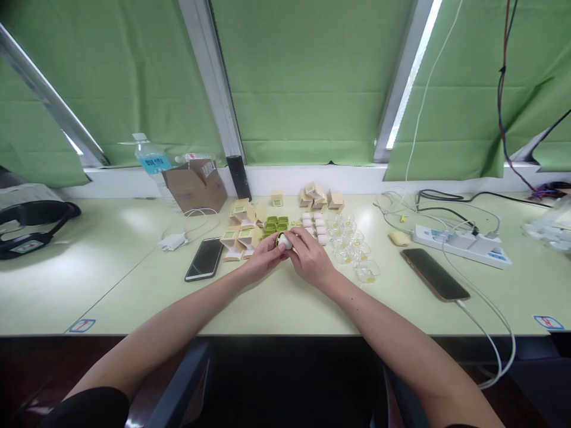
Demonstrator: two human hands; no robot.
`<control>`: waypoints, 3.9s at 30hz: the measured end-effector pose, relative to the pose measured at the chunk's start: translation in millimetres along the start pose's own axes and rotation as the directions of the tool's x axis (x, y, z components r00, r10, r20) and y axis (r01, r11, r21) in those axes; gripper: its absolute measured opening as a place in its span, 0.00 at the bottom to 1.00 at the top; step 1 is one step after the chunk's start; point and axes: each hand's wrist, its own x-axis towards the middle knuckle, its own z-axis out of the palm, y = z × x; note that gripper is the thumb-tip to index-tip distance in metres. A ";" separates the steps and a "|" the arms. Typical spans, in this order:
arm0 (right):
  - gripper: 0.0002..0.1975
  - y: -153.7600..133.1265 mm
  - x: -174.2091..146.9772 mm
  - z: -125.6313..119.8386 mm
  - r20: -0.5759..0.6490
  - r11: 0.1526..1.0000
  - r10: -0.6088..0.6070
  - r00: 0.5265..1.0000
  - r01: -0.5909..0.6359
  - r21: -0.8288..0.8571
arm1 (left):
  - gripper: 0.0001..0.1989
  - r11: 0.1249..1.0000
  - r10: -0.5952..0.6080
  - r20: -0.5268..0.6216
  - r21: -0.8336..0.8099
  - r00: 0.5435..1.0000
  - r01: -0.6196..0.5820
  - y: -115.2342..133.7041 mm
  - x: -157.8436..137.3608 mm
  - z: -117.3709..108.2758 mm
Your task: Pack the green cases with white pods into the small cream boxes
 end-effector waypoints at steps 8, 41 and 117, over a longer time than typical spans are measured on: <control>0.20 1.3 -1.2 -0.2 0.003 1.000 0.006 1.000 -0.006 0.025 | 0.26 1.000 0.021 0.015 -0.010 1.000 -0.021 4.6 -1.1 5.4; 0.04 17.3 -15.9 -165.1 0.408 0.871 0.431 0.805 -0.254 -0.420 | 0.17 0.964 0.202 -0.177 -0.139 0.963 -0.228 13.2 10.0 -16.1; 0.25 7.2 3.0 5.0 0.513 -0.072 0.609 0.605 -0.602 0.795 | 0.21 0.710 0.449 0.137 0.545 0.883 -0.446 1.4 4.0 -22.2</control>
